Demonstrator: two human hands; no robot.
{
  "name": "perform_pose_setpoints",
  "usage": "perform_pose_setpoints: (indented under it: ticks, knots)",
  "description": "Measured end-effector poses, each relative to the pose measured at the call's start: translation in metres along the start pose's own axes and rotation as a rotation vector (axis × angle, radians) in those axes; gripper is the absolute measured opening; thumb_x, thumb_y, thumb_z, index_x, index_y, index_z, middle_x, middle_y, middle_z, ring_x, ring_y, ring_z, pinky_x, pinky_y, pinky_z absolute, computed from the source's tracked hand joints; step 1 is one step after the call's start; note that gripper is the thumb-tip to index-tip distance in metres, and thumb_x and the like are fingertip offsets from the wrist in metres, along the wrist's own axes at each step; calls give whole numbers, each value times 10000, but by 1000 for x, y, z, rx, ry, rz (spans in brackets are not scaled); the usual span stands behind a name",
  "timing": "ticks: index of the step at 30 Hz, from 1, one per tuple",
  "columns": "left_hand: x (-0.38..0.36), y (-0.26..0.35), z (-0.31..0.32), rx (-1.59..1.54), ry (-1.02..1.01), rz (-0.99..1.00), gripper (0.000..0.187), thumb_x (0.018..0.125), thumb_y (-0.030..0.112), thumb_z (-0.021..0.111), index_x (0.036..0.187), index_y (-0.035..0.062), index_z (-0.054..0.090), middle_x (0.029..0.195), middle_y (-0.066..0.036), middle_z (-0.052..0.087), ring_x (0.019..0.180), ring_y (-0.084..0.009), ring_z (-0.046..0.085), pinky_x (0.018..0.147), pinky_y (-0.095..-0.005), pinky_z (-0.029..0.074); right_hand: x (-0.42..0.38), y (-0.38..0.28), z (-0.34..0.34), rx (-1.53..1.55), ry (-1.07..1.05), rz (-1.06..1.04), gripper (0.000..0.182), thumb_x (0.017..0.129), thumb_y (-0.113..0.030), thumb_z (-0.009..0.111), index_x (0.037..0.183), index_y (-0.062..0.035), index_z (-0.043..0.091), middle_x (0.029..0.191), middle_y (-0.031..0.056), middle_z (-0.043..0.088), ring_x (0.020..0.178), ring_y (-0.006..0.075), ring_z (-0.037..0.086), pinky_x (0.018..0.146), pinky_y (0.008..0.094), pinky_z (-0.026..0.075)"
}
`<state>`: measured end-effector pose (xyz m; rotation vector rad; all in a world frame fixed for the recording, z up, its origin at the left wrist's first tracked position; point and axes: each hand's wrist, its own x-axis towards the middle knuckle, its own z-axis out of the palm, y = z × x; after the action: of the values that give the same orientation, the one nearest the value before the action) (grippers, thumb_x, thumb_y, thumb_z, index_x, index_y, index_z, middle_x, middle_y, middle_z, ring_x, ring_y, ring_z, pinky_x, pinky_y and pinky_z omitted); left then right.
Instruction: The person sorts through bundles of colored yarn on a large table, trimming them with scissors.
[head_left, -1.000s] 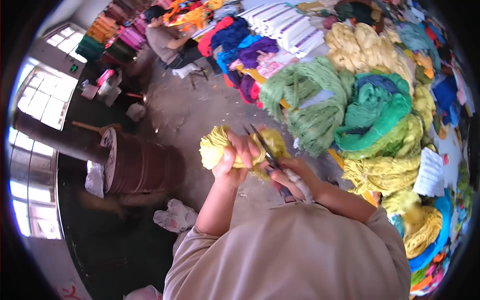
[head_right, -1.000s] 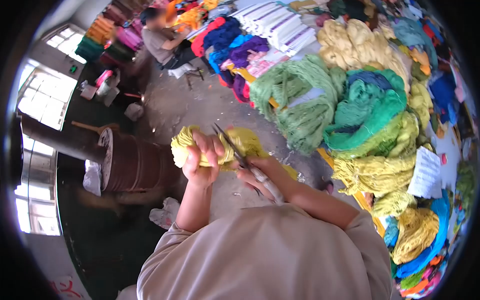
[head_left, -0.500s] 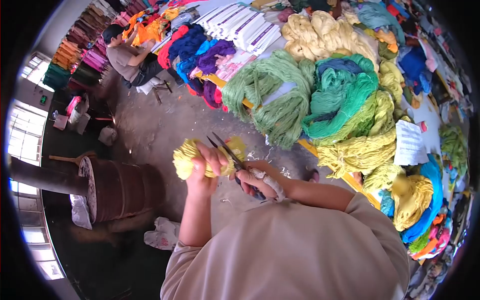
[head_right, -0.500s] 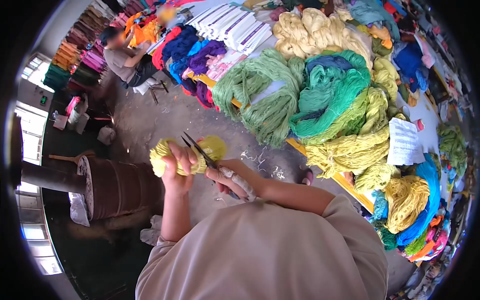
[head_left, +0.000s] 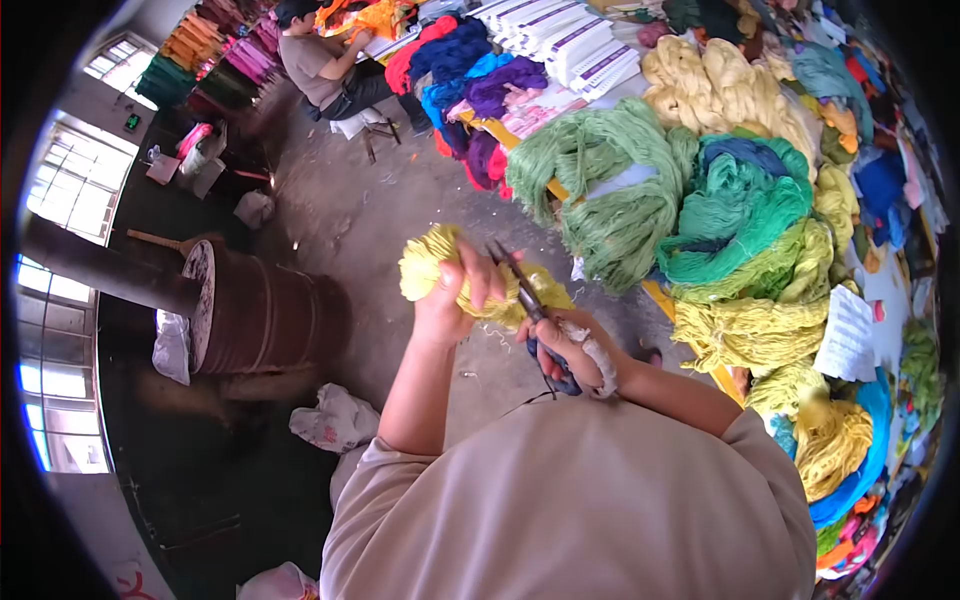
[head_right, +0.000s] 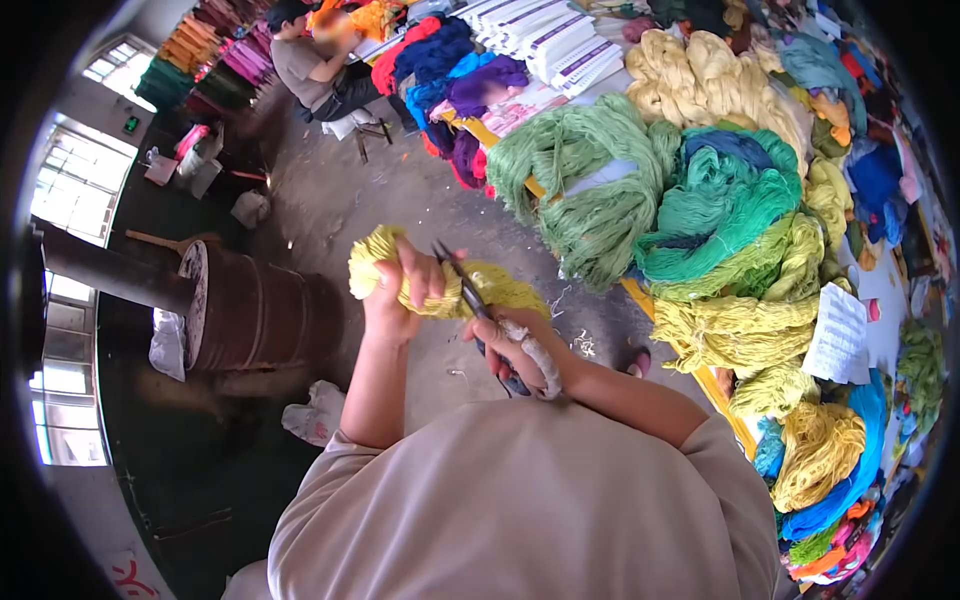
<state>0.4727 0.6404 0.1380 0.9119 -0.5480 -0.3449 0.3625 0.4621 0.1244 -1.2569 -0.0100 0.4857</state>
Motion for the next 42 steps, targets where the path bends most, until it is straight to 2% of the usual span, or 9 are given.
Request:
perform_pose_setpoints:
  ticks: [4, 16, 23, 26, 27, 31, 35, 38, 42]
  knots:
    - [-9, -9, 12, 63, -65, -36, 505, 895, 604, 600, 795, 129, 459, 524, 30, 471, 572, -145, 530, 1097, -544, 363, 20, 19, -6, -77, 62, -238, 416, 1017, -432, 516, 1000, -34, 635, 634, 9, 569, 541, 91, 536, 521, 251, 437]
    - [2, -11, -5, -69, 151, 52, 389, 980, 467, 557, 849, 110, 478, 585, 5, 484, 645, -148, 544, 1054, -523, 421, 1, 0, -14, -27, 27, -77, 463, 1025, -482, 463, 972, -60, 645, 593, -23, 508, 502, 51, 457, 493, 216, 381]
    - [9, -8, 9, -12, 102, 1, 356, 994, 419, 553, 888, 81, 514, 587, -13, 487, 609, -173, 563, 997, -507, 462, 15, -20, -25, 29, 97, -439, 633, 975, -636, 411, 1157, -49, 562, 721, 6, 528, 638, 84, 488, 605, 233, 390]
    - [4, -9, 17, 324, 143, -50, 344, 990, 340, 594, 1059, 4, 571, 730, -56, 602, 720, -194, 639, 961, -416, 482, 15, -30, -30, -32, 215, -554, 590, 961, -582, 526, 1158, -27, 557, 723, 1, 515, 654, 76, 475, 627, 223, 380]
    - [1, -6, 25, 543, 135, -115, 401, 979, 319, 615, 1183, -24, 568, 1065, -114, 651, 994, -204, 652, 977, -380, 462, 16, -32, -39, -84, 244, -636, 659, 887, -535, 674, 1256, -17, 500, 873, 36, 551, 793, 116, 522, 724, 255, 418]
    - [10, -20, 43, 980, 9, 282, 657, 910, 509, 632, 1318, 2, 542, 1554, -268, 270, 1462, -388, 233, 1156, -471, 242, 28, -35, -29, -153, 56, -796, 1171, 648, -418, 917, 1494, -62, 190, 1497, 149, 357, 1375, 277, 368, 1150, 425, 278]
    - [13, -8, 42, 1367, -47, 259, 852, 788, 729, 608, 1328, 72, 564, 1578, -209, 279, 1494, -374, 166, 1192, -451, 169, 15, -37, -29, -477, 168, -485, 1083, 603, -142, 925, 1481, -28, 300, 1435, 107, 433, 1290, 230, 460, 1104, 377, 353]
    - [9, 5, 26, 1465, -255, 335, 837, 753, 762, 620, 1295, 125, 604, 1568, -112, 350, 1497, -318, 188, 1212, -439, 124, 0, -40, -53, -100, 78, -391, 895, 619, 64, 766, 1429, -50, 401, 1317, 81, 486, 1220, 204, 525, 1012, 336, 445]
    - [-8, -18, -25, 1743, -108, 405, 503, 778, 405, 715, 1166, 92, 646, 1538, -121, 402, 1477, -358, 245, 1187, -468, 215, -40, -67, -73, -33, 221, -467, 879, 583, 92, 739, 1395, -15, 422, 1148, 53, 580, 1108, 214, 605, 939, 330, 503]
